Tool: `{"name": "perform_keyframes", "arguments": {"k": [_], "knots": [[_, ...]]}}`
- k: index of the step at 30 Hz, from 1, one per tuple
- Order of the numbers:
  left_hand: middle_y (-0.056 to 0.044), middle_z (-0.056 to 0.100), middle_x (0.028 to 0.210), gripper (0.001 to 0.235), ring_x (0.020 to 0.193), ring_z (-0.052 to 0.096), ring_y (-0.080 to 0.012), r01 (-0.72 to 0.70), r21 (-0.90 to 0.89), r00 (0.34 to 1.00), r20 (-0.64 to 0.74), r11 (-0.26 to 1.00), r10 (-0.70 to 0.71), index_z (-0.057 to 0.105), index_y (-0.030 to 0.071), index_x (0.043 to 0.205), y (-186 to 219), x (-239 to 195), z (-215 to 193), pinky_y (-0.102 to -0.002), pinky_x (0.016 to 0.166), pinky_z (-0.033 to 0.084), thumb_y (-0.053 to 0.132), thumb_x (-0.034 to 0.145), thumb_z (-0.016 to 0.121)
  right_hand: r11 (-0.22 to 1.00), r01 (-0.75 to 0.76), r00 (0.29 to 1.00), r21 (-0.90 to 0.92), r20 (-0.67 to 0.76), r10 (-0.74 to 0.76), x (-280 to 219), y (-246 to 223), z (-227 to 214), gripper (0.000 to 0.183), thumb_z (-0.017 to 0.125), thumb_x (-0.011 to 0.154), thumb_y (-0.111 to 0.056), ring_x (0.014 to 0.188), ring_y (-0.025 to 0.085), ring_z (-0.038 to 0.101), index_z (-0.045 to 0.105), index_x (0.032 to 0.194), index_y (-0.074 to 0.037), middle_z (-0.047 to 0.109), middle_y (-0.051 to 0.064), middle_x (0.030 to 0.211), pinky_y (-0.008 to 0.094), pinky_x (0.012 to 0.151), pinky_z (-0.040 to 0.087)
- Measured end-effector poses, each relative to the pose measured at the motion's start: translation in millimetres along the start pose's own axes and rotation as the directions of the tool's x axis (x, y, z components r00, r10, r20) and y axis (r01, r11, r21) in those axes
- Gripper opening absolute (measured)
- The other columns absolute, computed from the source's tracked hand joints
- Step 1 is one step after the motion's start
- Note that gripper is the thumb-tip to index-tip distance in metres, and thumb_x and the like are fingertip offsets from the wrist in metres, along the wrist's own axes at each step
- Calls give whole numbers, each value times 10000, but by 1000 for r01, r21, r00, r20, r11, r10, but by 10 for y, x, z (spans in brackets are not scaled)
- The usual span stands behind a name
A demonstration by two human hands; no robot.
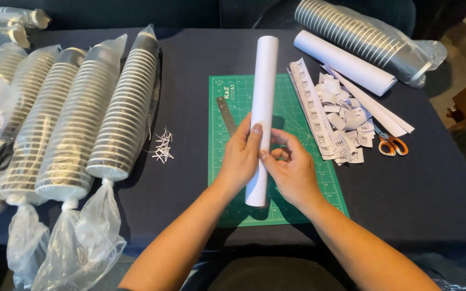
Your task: Cutting individual labels from a printed strip using a utility knife, ruler, and scissors on a cutting mat.
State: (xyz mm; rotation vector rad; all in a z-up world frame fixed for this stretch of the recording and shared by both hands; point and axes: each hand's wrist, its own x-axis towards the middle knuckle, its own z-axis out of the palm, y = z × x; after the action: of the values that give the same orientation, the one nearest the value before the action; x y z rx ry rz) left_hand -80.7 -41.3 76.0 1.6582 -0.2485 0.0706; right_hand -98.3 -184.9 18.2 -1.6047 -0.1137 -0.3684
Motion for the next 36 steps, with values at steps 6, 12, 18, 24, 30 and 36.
{"name": "perform_keyframes", "arguments": {"k": [6, 12, 18, 24, 30, 36], "knots": [[-350, 662, 1309, 672, 1273, 601, -538, 71, 104, 997, 16, 992, -73, 460, 2, 1558, 185, -93, -44, -606, 1038, 482, 387, 1014, 543, 1000, 2, 1000, 2, 4, -2, -51, 131, 46, 393, 703, 948, -12, 704, 163, 719, 647, 1334, 32, 700, 189, 1121, 288, 581, 656], [-268, 750, 928, 668, 934, 754, -430, 127, 131, 991, 24, 983, -131, 554, 29, 1486, -104, 7, -253, -523, 812, 573, 424, 954, 632, 988, 76, 994, -134, 83, -65, -70, -39, -19, 373, 698, 929, 16, 780, 229, 747, 698, 1301, -5, 713, 169, 1083, 332, 620, 675], [-232, 749, 838, 514, 841, 769, -353, 155, 49, 987, -45, 987, -153, 738, 63, 1236, -575, 106, -680, -483, 744, 598, 475, 1045, 497, 480, 313, 936, -820, 352, -8, 12, -91, -462, 452, 784, 888, -278, 1044, 358, 714, 715, 1279, -63, 708, 148, 1088, 452, 893, 583], [-176, 685, 794, 426, 731, 724, -293, 244, -146, 967, -33, 959, -251, 675, 7, 1190, -430, 39, -804, -414, 583, 617, 370, 1067, 489, 388, 133, 927, -912, 253, 278, -1, 163, -533, 515, 689, 924, -372, 1042, 412, 723, 693, 1312, -34, 662, 173, 1100, 473, 861, 595], [-195, 653, 787, 428, 638, 773, -337, 297, -312, 947, -26, 902, -321, 539, -66, 1341, -288, -22, -809, -401, 478, 650, 260, 1074, 467, 504, 36, 909, -863, 237, 343, -236, -430, -97, 509, 720, 862, -315, 1078, 508, 694, 657, 1221, 39, 673, 259, 1074, 563, 905, 564], [-186, 679, 882, 467, 694, 785, -288, 246, -49, 969, 4, 968, -246, 553, -13, 1406, -197, 13, -971, -371, 555, 662, 297, 1066, 479, 426, 80, 864, -901, 276, 422, -320, -262, 10, 338, 711, 889, -345, 917, 445, 755, 728, 990, -24, 706, 183, 877, 504, 756, 599]]}}
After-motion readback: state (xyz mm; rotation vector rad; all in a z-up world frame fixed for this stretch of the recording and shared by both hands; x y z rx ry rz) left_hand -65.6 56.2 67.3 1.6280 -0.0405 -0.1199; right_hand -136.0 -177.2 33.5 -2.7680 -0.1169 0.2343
